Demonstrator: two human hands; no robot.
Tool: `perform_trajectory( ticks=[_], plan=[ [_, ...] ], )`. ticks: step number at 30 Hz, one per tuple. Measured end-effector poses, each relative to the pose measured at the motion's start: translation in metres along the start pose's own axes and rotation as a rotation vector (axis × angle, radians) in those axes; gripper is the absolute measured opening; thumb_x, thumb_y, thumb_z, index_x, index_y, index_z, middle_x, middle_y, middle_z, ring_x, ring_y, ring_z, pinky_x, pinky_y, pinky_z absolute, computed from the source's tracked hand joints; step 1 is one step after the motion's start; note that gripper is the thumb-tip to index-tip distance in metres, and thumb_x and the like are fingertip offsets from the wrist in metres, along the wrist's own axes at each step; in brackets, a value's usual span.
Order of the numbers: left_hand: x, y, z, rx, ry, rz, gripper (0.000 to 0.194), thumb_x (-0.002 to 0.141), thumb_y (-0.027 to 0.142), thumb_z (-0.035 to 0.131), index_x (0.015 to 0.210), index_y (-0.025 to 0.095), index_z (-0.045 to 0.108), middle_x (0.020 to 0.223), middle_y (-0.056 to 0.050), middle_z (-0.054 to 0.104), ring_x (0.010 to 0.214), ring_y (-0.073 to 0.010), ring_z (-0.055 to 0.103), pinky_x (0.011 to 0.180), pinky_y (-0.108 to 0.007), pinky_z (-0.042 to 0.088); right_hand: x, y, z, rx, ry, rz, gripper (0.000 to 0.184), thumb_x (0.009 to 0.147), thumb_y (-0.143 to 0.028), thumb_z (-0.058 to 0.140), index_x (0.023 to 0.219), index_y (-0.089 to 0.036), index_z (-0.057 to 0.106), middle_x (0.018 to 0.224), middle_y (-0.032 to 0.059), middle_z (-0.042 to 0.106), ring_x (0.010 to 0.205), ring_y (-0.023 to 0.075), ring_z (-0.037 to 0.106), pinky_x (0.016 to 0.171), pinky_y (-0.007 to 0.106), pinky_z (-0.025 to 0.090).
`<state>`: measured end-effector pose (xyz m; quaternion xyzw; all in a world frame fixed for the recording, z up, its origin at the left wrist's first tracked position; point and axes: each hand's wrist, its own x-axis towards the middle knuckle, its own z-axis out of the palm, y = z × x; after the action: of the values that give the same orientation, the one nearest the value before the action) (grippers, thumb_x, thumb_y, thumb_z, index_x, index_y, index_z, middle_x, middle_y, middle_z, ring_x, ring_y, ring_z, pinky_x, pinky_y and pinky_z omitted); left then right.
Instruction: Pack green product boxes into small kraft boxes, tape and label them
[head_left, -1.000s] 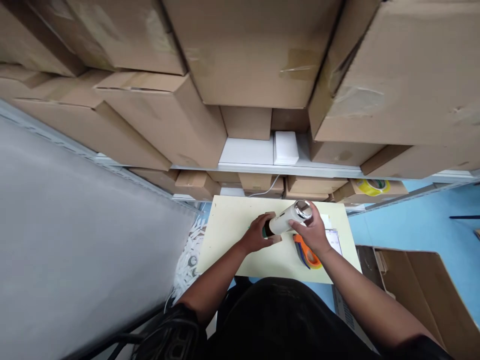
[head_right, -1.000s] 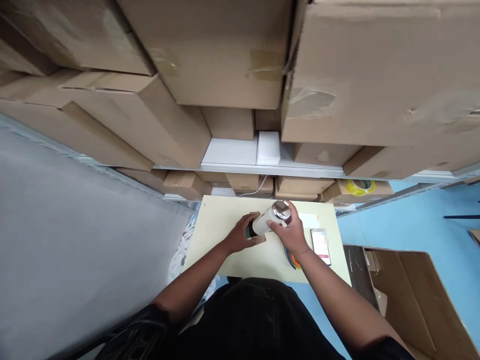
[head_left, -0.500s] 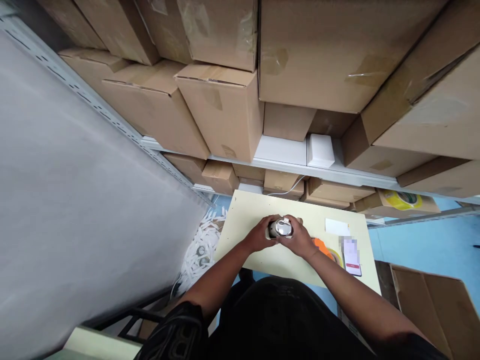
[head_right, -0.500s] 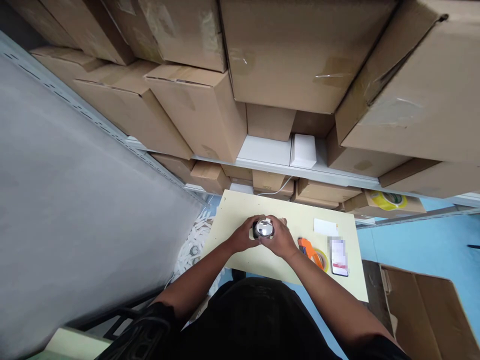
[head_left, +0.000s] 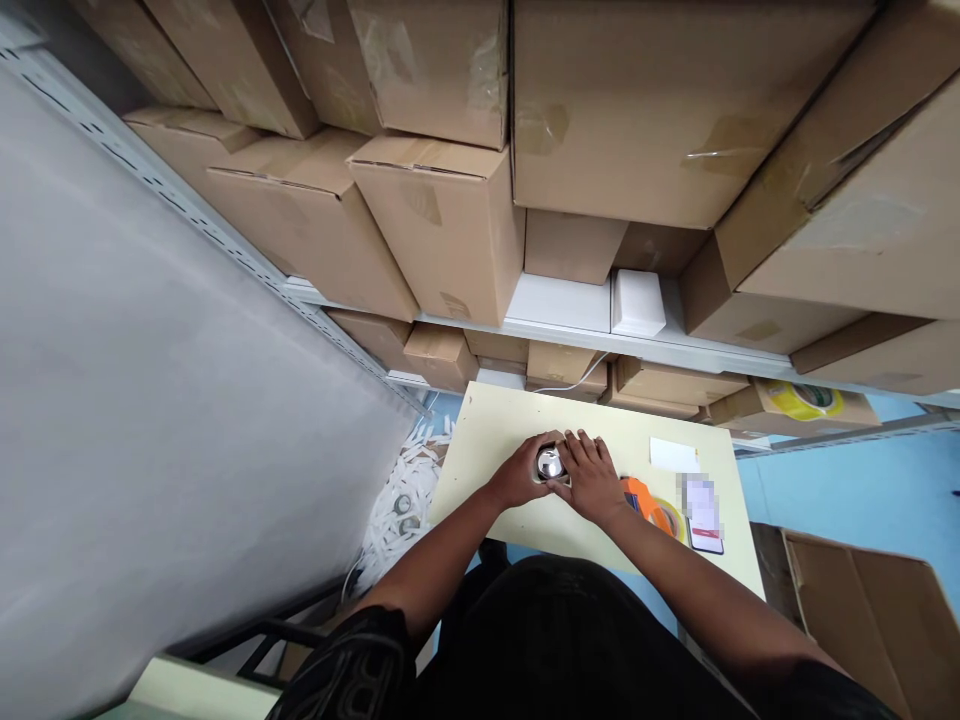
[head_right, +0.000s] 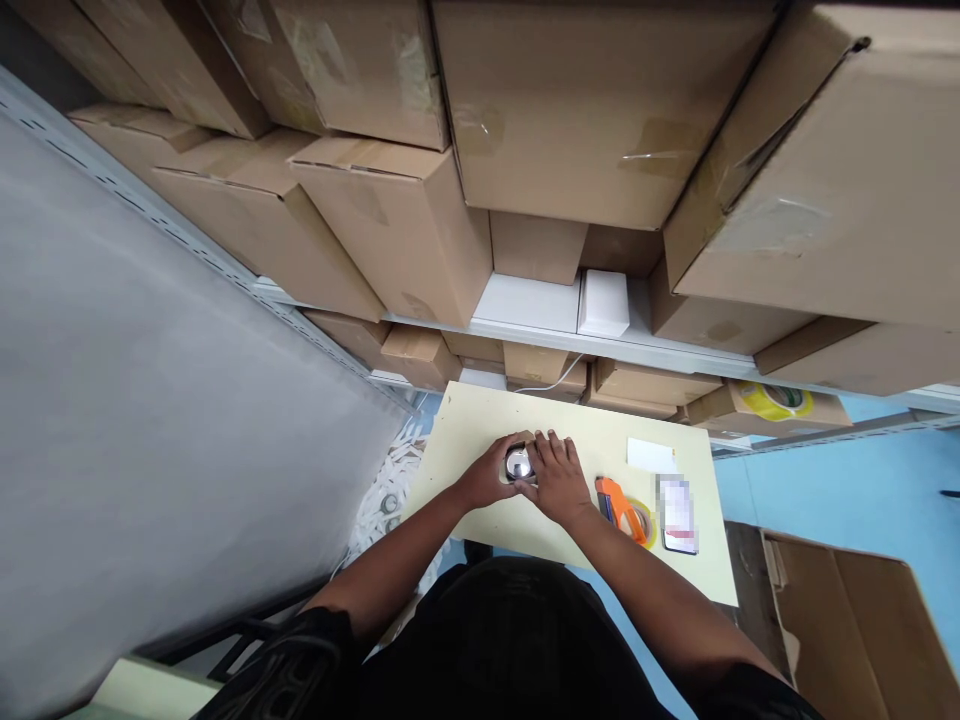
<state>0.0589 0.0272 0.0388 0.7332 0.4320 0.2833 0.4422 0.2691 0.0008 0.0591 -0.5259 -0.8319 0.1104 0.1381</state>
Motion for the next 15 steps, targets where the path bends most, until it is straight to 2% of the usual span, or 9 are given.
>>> perform_trajectory(
  ticks=[3, 5, 7, 9, 10, 12, 13, 15],
  plan=[
    [0.001, 0.002, -0.001, -0.017, -0.013, 0.039, 0.098, 0.070, 0.026, 0.086, 0.155, 0.024, 0.037, 0.155, -0.016, 0.047, 0.144, -0.0330, 0.047, 0.122, -0.053, 0.039, -0.004, -0.001, -0.002, 0.004, 0.004, 0.012, 0.070, 0.095, -0.049, 0.060, 0.157, -0.022, 0.043, 0.164, 0.0157, 0.041, 0.153, 0.0414, 0.030, 0.123, 0.065, 0.017],
    [0.001, 0.001, -0.001, -0.007, -0.027, 0.031, 0.104, 0.067, 0.027, 0.089, 0.156, 0.024, 0.034, 0.157, -0.017, 0.045, 0.146, -0.0344, 0.044, 0.123, -0.054, 0.037, -0.008, 0.001, -0.008, 0.033, 0.047, 0.036, 0.068, 0.094, -0.048, 0.060, 0.155, -0.020, 0.045, 0.161, 0.0171, 0.044, 0.151, 0.0410, 0.034, 0.123, 0.064, 0.020],
    [0.000, 0.000, -0.002, 0.027, -0.032, 0.009, 0.113, 0.064, 0.028, 0.091, 0.159, 0.023, 0.030, 0.161, -0.018, 0.038, 0.150, -0.0361, 0.039, 0.124, -0.054, 0.036, -0.017, 0.007, -0.018, 0.060, 0.136, 0.102, 0.060, 0.093, -0.046, 0.061, 0.145, -0.017, 0.055, 0.150, 0.0200, 0.054, 0.143, 0.0410, 0.043, 0.119, 0.062, 0.029],
    [-0.001, 0.000, -0.002, 0.081, -0.020, 0.014, 0.117, 0.064, 0.029, 0.092, 0.161, 0.024, 0.027, 0.164, -0.018, 0.034, 0.152, -0.0362, 0.035, 0.125, -0.054, 0.035, -0.030, 0.018, -0.027, 0.089, 0.197, 0.204, 0.042, 0.093, -0.045, 0.059, 0.123, -0.017, 0.067, 0.126, 0.0195, 0.067, 0.125, 0.0394, 0.057, 0.108, 0.059, 0.041],
    [-0.003, 0.000, -0.003, 0.112, -0.005, 0.032, 0.115, 0.065, 0.030, 0.091, 0.161, 0.024, 0.027, 0.164, -0.017, 0.035, 0.152, -0.0356, 0.036, 0.125, -0.054, 0.035, -0.038, 0.023, -0.030, 0.121, 0.176, 0.250, 0.033, 0.095, -0.045, 0.057, 0.110, -0.019, 0.071, 0.111, 0.0167, 0.071, 0.112, 0.0369, 0.063, 0.100, 0.055, 0.047],
    [-0.005, 0.002, -0.003, 0.174, 0.031, 0.094, 0.107, 0.070, 0.030, 0.087, 0.160, 0.024, 0.029, 0.160, -0.016, 0.041, 0.149, -0.0341, 0.041, 0.125, -0.053, 0.037, -0.055, 0.032, -0.032, 0.230, 0.021, 0.340, 0.031, 0.097, -0.045, 0.051, 0.089, -0.022, 0.071, 0.087, 0.0093, 0.071, 0.087, 0.0302, 0.068, 0.084, 0.046, 0.053],
    [-0.006, 0.004, -0.004, 0.202, 0.045, 0.133, 0.102, 0.073, 0.029, 0.085, 0.159, 0.023, 0.031, 0.157, -0.016, 0.045, 0.146, -0.0335, 0.044, 0.124, -0.053, 0.039, -0.062, 0.033, -0.030, 0.296, -0.089, 0.377, 0.033, 0.097, -0.046, 0.050, 0.086, -0.023, 0.070, 0.082, 0.0069, 0.071, 0.080, 0.0275, 0.068, 0.077, 0.042, 0.053],
    [-0.007, 0.006, -0.004, 0.246, 0.060, 0.208, 0.089, 0.077, 0.030, 0.081, 0.155, 0.021, 0.039, 0.151, -0.016, 0.052, 0.141, -0.0327, 0.050, 0.120, -0.052, 0.043, -0.071, 0.031, -0.022, 0.411, -0.263, 0.420, 0.030, 0.095, -0.048, 0.054, 0.094, -0.023, 0.072, 0.088, 0.0060, 0.075, 0.079, 0.0253, 0.070, 0.073, 0.038, 0.053]
  ],
)
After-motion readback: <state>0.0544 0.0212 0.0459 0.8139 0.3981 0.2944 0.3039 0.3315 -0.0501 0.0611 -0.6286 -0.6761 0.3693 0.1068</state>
